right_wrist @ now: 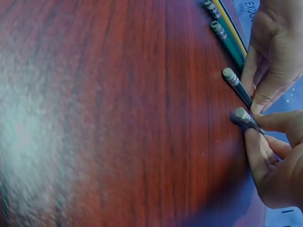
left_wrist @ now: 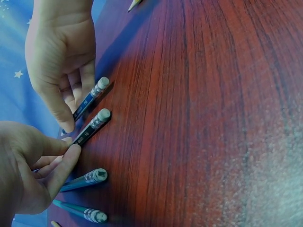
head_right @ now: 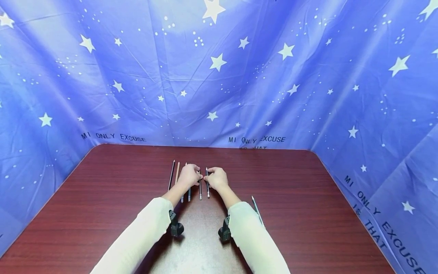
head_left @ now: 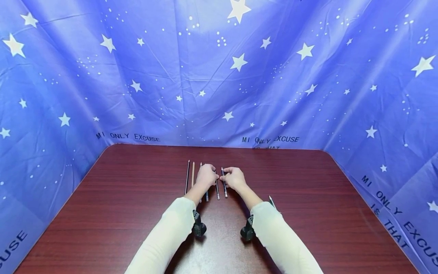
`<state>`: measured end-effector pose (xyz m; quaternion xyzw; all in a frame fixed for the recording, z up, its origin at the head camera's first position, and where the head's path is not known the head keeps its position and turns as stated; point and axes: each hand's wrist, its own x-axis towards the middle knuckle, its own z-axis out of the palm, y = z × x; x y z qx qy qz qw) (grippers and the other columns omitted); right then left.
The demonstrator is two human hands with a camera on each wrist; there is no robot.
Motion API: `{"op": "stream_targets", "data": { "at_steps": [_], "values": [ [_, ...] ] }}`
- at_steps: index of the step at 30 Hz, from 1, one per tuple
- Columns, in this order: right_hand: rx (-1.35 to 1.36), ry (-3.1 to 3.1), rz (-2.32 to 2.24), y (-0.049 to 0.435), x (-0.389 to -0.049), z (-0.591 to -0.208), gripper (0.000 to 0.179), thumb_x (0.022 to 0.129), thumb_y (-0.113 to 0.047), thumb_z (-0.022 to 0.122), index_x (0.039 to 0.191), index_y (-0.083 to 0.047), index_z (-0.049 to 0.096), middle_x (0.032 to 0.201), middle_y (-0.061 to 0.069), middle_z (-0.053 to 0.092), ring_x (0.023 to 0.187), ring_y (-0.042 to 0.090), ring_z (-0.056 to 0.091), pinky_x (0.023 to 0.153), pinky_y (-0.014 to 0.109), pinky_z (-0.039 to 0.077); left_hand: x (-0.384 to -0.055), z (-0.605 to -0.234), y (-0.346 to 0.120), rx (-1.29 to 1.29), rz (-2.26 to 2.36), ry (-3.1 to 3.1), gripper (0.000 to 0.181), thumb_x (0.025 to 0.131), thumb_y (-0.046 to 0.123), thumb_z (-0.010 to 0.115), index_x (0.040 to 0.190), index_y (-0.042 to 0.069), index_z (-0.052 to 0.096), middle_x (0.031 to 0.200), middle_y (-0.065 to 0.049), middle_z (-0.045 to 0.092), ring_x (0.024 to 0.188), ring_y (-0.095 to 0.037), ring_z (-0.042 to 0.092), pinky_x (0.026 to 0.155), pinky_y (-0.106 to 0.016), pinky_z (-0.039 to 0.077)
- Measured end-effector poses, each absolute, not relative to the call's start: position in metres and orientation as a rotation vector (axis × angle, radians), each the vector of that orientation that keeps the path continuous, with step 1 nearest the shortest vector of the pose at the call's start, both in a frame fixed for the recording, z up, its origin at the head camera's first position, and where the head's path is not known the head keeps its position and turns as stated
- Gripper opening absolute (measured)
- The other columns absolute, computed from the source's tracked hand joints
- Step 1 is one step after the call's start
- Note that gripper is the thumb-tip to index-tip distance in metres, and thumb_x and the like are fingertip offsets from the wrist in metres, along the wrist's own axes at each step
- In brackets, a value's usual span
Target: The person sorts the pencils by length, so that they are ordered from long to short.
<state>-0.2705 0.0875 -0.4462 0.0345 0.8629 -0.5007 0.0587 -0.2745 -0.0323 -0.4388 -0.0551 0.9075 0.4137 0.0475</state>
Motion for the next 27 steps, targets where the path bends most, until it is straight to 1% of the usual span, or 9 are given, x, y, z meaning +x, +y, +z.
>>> {"op": "stream_targets", "data": {
  "at_steps": [5, 8, 14, 18, 27],
  "values": [
    [0.111, 2.700, -1.404, 0.0864, -0.2692, -0.4476, 0.032, 0.081, -0.009, 0.071, 0.111, -0.002, 0.066, 0.069, 0.002, 0.059, 0.046, 0.007, 0.055, 0.046, 0.022, 0.051, -0.2726, -0.4379, -0.0326, -0.139, 1.246, 2.788, 0.034, 0.083, 0.008, 0.068, 0.115, -0.002, 0.062, 0.106, -0.014, 0.069, 0.063, -0.018, 0.069, 0.054, -0.024, 0.055],
    [0.120, 2.724, -1.367, 0.0856, -0.2697, -0.4489, 0.030, 0.081, -0.011, 0.071, 0.111, -0.005, 0.067, 0.068, 0.001, 0.060, 0.045, 0.007, 0.054, 0.044, 0.020, 0.049, -0.2717, -0.4367, -0.0331, -0.130, 1.226, 2.793, 0.034, 0.083, 0.008, 0.068, 0.116, -0.002, 0.062, 0.108, -0.014, 0.068, 0.065, -0.018, 0.069, 0.054, -0.024, 0.055],
    [0.127, 2.746, -1.349, 0.0846, -0.2707, -0.4504, 0.030, 0.081, -0.013, 0.071, 0.110, -0.007, 0.068, 0.066, -0.001, 0.058, 0.044, 0.006, 0.052, 0.043, 0.020, 0.048, -0.2703, -0.4342, -0.0335, -0.142, 1.228, 2.768, 0.035, 0.085, 0.008, 0.067, 0.118, -0.002, 0.061, 0.107, -0.014, 0.069, 0.068, -0.019, 0.070, 0.057, -0.024, 0.056],
    [0.135, 2.758, -1.340, 0.0841, -0.2704, -0.4503, 0.029, 0.081, -0.013, 0.071, 0.109, -0.008, 0.068, 0.065, -0.002, 0.057, 0.044, 0.006, 0.050, 0.043, 0.019, 0.046, -0.2701, -0.4345, -0.0336, -0.144, 1.233, 2.769, 0.036, 0.085, 0.008, 0.067, 0.118, -0.002, 0.061, 0.109, -0.014, 0.068, 0.069, -0.019, 0.070, 0.057, -0.024, 0.056],
    [0.107, 2.740, -1.405, 0.0849, -0.2700, -0.4505, 0.030, 0.080, -0.012, 0.071, 0.109, -0.003, 0.068, 0.070, 0.003, 0.062, 0.043, 0.006, 0.051, 0.043, 0.019, 0.048, -0.2722, -0.4354, -0.0333, -0.120, 1.187, 2.806, 0.035, 0.084, 0.010, 0.068, 0.116, -0.001, 0.062, 0.111, -0.014, 0.067, 0.070, -0.019, 0.069, 0.059, -0.025, 0.056]
  ]
}}
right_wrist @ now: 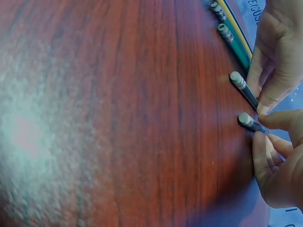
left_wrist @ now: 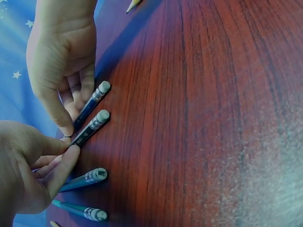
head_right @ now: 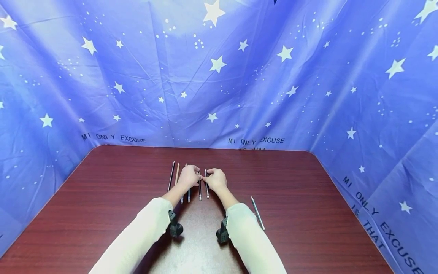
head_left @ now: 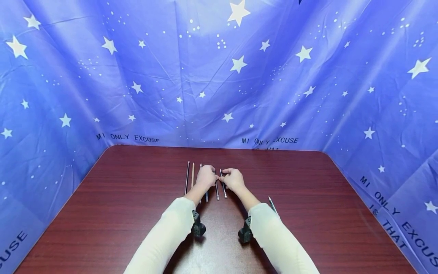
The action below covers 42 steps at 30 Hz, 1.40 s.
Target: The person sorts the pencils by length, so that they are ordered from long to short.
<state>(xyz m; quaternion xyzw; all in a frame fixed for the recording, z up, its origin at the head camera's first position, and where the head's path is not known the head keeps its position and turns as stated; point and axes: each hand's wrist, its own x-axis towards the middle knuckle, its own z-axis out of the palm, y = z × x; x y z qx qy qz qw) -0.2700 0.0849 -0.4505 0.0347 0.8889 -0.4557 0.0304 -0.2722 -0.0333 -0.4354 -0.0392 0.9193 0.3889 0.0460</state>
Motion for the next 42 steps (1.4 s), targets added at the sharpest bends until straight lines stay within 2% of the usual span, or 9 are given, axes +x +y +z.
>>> {"op": "stream_targets", "data": {
  "at_steps": [3, 7, 12, 18, 20, 25, 33, 42],
  "values": [
    [0.108, 2.696, -1.467, 0.086, -0.270, -0.450, 0.030, 0.081, -0.010, 0.071, 0.109, -0.002, 0.067, 0.071, 0.005, 0.062, 0.046, 0.008, 0.053, 0.044, 0.021, 0.050, -0.273, -0.435, -0.034, -0.111, 1.173, 2.806, 0.035, 0.084, 0.011, 0.068, 0.117, 0.000, 0.062, 0.113, -0.013, 0.067, 0.071, -0.018, 0.068, 0.056, -0.024, 0.056],
    [0.108, 2.648, -1.516, 0.089, -0.271, -0.447, 0.030, 0.081, -0.010, 0.071, 0.109, -0.002, 0.066, 0.069, 0.004, 0.060, 0.051, 0.010, 0.054, 0.045, 0.024, 0.052, -0.274, -0.433, -0.036, -0.099, 1.145, 2.832, 0.032, 0.084, 0.013, 0.069, 0.113, 0.000, 0.065, 0.102, -0.012, 0.070, 0.064, -0.015, 0.067, 0.053, -0.021, 0.053],
    [0.114, 2.619, -1.542, 0.093, -0.271, -0.443, 0.029, 0.080, -0.010, 0.071, 0.107, -0.002, 0.066, 0.066, 0.003, 0.059, 0.050, 0.010, 0.053, 0.044, 0.024, 0.052, -0.273, -0.428, -0.037, -0.104, 1.163, 2.826, 0.028, 0.085, 0.015, 0.069, 0.109, 0.001, 0.065, 0.094, -0.010, 0.071, 0.056, -0.013, 0.065, 0.053, -0.021, 0.051],
    [0.098, 2.631, -1.542, 0.099, -0.269, -0.434, 0.030, 0.080, -0.008, 0.070, 0.109, -0.001, 0.065, 0.071, 0.011, 0.064, 0.051, 0.013, 0.054, 0.044, 0.025, 0.052, -0.270, -0.424, -0.037, -0.040, 1.171, 2.878, 0.025, 0.084, 0.017, 0.069, 0.105, 0.003, 0.067, 0.091, -0.008, 0.071, 0.075, -0.016, 0.064, 0.068, -0.027, 0.052],
    [0.091, 2.635, -1.542, 0.101, -0.267, -0.430, 0.031, 0.080, -0.008, 0.070, 0.111, 0.000, 0.065, 0.071, 0.010, 0.064, 0.051, 0.014, 0.056, 0.045, 0.026, 0.053, -0.268, -0.423, -0.036, -0.013, 1.177, 2.892, 0.025, 0.083, 0.018, 0.070, 0.104, 0.004, 0.067, 0.089, -0.007, 0.070, 0.075, -0.015, 0.063, 0.070, -0.028, 0.052],
    [0.050, 2.630, -1.546, 0.108, -0.263, -0.423, 0.034, 0.081, -0.009, 0.070, 0.113, 0.000, 0.063, 0.072, 0.007, 0.063, 0.054, 0.016, 0.058, 0.048, 0.029, 0.055, -0.261, -0.418, -0.037, 0.053, 1.221, 2.888, 0.027, 0.083, 0.021, 0.070, 0.102, 0.002, 0.066, 0.084, -0.006, 0.068, 0.067, -0.014, 0.061, 0.066, -0.028, 0.051],
    [0.010, 2.627, -1.502, 0.123, -0.253, -0.410, 0.036, 0.081, -0.012, 0.070, 0.114, 0.000, 0.063, 0.077, 0.006, 0.064, 0.060, 0.019, 0.061, 0.050, 0.028, 0.056, -0.247, -0.409, -0.034, 0.202, 1.257, 2.877, 0.034, 0.083, 0.028, 0.069, 0.103, 0.000, 0.066, 0.087, -0.008, 0.069, 0.078, -0.016, 0.062, 0.069, -0.028, 0.052],
    [-0.046, 2.670, -1.444, 0.146, -0.242, -0.408, 0.034, 0.081, -0.009, 0.069, 0.112, 0.003, 0.062, 0.074, 0.005, 0.062, 0.057, 0.014, 0.058, 0.051, 0.032, 0.056, -0.229, -0.408, -0.025, 0.292, 1.268, 2.784, 0.033, 0.084, 0.030, 0.069, 0.103, 0.002, 0.065, 0.083, -0.004, 0.066, 0.073, -0.012, 0.058, 0.064, -0.024, 0.049]
  ]
}}
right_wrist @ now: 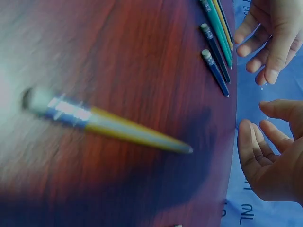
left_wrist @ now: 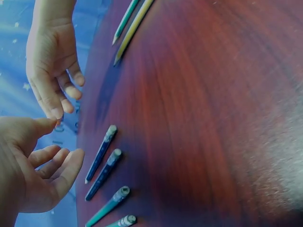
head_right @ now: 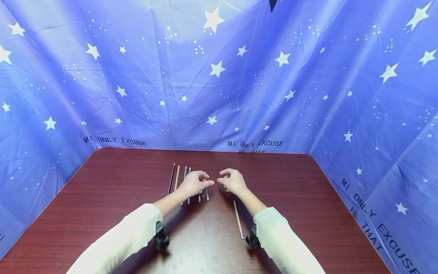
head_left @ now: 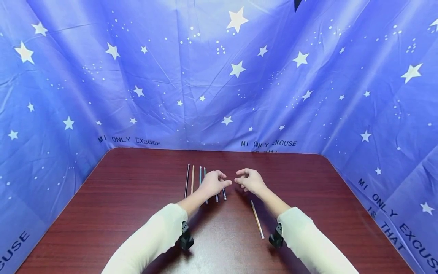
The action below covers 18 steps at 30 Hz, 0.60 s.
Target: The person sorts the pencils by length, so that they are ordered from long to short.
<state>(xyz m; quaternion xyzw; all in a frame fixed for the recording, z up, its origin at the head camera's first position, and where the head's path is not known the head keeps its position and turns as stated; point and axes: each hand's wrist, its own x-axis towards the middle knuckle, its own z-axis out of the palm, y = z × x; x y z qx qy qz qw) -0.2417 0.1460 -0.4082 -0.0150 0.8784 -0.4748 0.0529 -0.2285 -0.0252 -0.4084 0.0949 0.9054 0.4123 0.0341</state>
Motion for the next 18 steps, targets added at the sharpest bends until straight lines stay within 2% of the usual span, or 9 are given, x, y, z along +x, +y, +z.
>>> {"op": "stream_targets", "data": {
  "at_steps": [4, 11, 18],
  "values": [
    [-0.061, 2.692, -1.409, 0.156, -0.238, -0.410, 0.034, 0.081, -0.010, 0.069, 0.112, 0.002, 0.062, 0.073, 0.004, 0.062, 0.058, 0.016, 0.059, 0.052, 0.033, 0.057, -0.221, -0.409, -0.020, 0.317, 1.270, 2.765, 0.033, 0.083, 0.030, 0.069, 0.102, 0.003, 0.066, 0.083, -0.004, 0.067, 0.072, -0.011, 0.058, 0.063, -0.024, 0.049],
    [-0.054, 2.707, -1.387, 0.175, -0.231, -0.408, 0.034, 0.081, -0.010, 0.068, 0.113, 0.002, 0.062, 0.073, 0.004, 0.061, 0.059, 0.017, 0.059, 0.052, 0.030, 0.056, -0.209, -0.411, -0.010, 0.382, 1.296, 2.711, 0.031, 0.081, 0.027, 0.071, 0.099, 0.002, 0.065, 0.077, -0.002, 0.065, 0.055, -0.007, 0.055, 0.058, -0.021, 0.048],
    [-0.042, 2.720, -1.357, 0.197, -0.224, -0.409, 0.035, 0.081, -0.009, 0.067, 0.113, 0.005, 0.061, 0.073, 0.004, 0.060, 0.057, 0.014, 0.057, 0.050, 0.029, 0.055, -0.197, -0.417, 0.001, 0.419, 1.287, 2.675, 0.030, 0.080, 0.027, 0.073, 0.096, 0.003, 0.065, 0.074, 0.001, 0.063, 0.060, -0.005, 0.053, 0.059, -0.020, 0.046]
  ]
}}
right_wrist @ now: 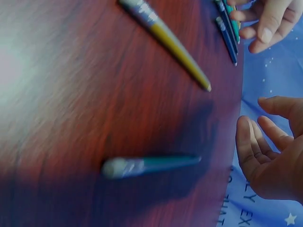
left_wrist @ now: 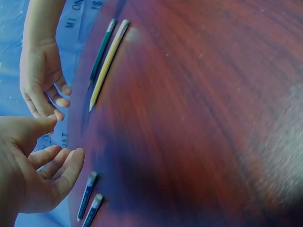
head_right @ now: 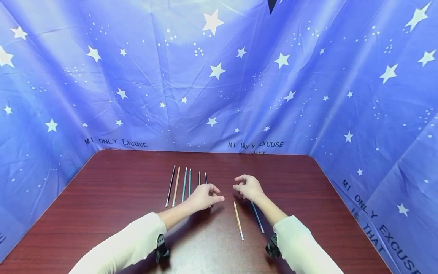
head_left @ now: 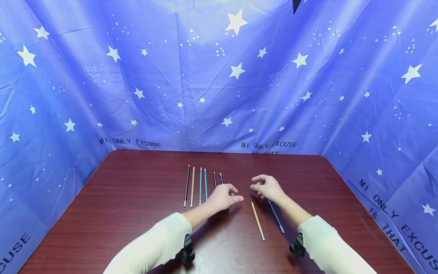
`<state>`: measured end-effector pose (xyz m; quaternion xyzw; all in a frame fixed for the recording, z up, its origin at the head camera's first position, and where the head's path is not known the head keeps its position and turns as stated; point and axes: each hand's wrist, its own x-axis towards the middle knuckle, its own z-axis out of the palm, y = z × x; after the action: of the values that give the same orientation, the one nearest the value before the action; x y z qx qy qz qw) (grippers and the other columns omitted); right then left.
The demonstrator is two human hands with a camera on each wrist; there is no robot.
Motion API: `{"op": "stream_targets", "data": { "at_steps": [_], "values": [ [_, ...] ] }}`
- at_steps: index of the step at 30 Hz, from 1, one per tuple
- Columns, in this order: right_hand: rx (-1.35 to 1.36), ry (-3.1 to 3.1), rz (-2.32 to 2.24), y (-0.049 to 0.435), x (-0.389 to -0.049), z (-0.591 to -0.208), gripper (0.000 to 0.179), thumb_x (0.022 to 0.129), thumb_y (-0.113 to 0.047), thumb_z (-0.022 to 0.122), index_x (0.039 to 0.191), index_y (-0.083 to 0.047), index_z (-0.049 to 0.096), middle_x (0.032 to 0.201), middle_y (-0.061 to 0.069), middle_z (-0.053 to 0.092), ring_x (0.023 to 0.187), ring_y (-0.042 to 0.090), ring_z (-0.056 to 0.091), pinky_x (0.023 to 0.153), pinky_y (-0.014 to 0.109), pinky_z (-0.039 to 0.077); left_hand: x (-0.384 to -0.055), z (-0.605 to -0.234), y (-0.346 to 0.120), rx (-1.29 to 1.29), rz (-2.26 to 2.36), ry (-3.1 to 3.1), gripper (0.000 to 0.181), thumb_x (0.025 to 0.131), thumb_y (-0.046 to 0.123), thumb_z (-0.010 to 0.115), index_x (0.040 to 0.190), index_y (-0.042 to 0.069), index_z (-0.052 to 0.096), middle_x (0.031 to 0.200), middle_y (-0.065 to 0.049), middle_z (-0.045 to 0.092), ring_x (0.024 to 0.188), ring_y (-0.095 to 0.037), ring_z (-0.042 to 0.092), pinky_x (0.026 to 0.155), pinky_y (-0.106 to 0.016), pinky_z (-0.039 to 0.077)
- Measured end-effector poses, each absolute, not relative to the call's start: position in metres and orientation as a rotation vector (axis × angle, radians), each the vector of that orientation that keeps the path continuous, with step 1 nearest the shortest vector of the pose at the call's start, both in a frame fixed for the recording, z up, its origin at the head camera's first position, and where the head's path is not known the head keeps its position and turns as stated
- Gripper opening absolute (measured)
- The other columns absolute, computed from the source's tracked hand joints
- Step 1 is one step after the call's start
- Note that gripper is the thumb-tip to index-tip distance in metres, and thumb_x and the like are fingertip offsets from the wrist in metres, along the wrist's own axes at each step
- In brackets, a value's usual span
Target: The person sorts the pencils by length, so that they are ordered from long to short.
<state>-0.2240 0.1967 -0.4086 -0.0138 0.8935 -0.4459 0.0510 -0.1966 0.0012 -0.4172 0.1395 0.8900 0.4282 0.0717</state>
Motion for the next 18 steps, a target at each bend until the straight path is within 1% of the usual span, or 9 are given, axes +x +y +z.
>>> {"op": "stream_targets", "data": {
  "at_steps": [7, 11, 15, 18],
  "values": [
    [-0.050, 2.730, -1.306, 0.218, -0.216, -0.413, 0.034, 0.081, -0.009, 0.067, 0.111, 0.004, 0.061, 0.071, 0.003, 0.059, 0.057, 0.014, 0.056, 0.049, 0.030, 0.054, -0.186, -0.420, 0.013, 0.423, 1.210, 2.688, 0.031, 0.079, 0.029, 0.074, 0.096, 0.004, 0.066, 0.073, 0.003, 0.061, 0.063, -0.005, 0.052, 0.059, -0.020, 0.046],
    [-0.065, 2.734, -1.244, 0.229, -0.209, -0.416, 0.032, 0.081, -0.010, 0.067, 0.110, 0.003, 0.062, 0.068, 0.000, 0.056, 0.056, 0.011, 0.054, 0.049, 0.028, 0.053, -0.182, -0.423, 0.019, 0.426, 1.160, 2.700, 0.030, 0.079, 0.030, 0.074, 0.094, 0.005, 0.065, 0.068, 0.005, 0.059, 0.056, -0.003, 0.052, 0.058, -0.019, 0.045],
    [-0.088, 2.728, -1.203, 0.239, -0.202, -0.418, 0.031, 0.081, -0.010, 0.068, 0.108, 0.003, 0.062, 0.066, 0.000, 0.055, 0.058, 0.013, 0.054, 0.051, 0.030, 0.054, -0.179, -0.427, 0.025, 0.463, 1.118, 2.731, 0.029, 0.079, 0.030, 0.074, 0.092, 0.005, 0.066, 0.063, 0.007, 0.057, 0.048, -0.002, 0.053, 0.058, -0.016, 0.045],
    [-0.112, 2.721, -1.165, 0.245, -0.198, -0.418, 0.028, 0.081, -0.010, 0.068, 0.105, 0.002, 0.063, 0.066, 0.000, 0.055, 0.059, 0.014, 0.054, 0.051, 0.029, 0.053, -0.177, -0.429, 0.031, 0.500, 1.078, 2.775, 0.030, 0.078, 0.032, 0.075, 0.090, 0.006, 0.066, 0.065, 0.007, 0.056, 0.054, -0.002, 0.052, 0.058, -0.016, 0.044]
  ]
}}
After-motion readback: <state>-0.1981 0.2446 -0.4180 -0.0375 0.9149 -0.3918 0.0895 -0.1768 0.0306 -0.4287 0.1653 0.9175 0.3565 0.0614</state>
